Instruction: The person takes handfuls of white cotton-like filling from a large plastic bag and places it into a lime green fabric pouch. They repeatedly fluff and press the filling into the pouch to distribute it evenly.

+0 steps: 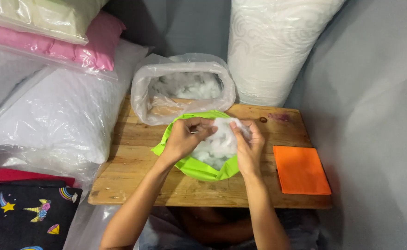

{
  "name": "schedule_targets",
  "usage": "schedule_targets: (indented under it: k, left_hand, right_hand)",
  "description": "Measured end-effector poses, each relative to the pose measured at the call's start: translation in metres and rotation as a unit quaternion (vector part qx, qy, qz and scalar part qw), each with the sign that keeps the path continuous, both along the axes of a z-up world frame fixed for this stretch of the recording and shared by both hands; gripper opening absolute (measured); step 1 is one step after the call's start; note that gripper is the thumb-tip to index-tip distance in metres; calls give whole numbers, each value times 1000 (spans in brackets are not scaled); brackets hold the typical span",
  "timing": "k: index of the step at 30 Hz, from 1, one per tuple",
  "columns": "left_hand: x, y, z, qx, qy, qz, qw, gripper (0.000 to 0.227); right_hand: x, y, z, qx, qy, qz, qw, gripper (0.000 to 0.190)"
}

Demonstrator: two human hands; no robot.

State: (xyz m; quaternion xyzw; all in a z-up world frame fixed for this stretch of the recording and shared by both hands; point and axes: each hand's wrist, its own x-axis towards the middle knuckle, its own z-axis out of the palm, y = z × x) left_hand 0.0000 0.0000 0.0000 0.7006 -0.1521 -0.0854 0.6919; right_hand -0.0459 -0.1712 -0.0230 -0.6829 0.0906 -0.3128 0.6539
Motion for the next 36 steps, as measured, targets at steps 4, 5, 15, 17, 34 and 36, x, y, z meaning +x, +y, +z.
schedule_targets:
  k: [4, 5, 15, 17, 34, 36]
  left_hand:
    - [2, 0, -5, -23, -8, 34, 999, 24]
    - [4, 0, -11, -33, -18, 56, 998, 22]
    - [4, 32, 1, -148, -156, 331, 919, 18]
    - [6, 40, 4, -145, -157, 337, 917, 17]
    - [-12, -42, -101, 558, -417, -46, 716, 11]
    - [-11, -33, -84, 538, -368, -94, 753, 8]
  right_hand:
    - [-2, 0, 2, 19, -17, -36, 999, 6]
    - [-2, 0, 3, 37, -32, -46, 998, 6]
    - [3, -40, -12, 231, -113, -114, 959, 11]
    - [-4, -47, -1, 250, -117, -119, 954, 12]
    - [-6, -40, 0, 270, -79, -90, 955, 16]
    - [-7, -39, 2, 255, -66, -84, 961, 16]
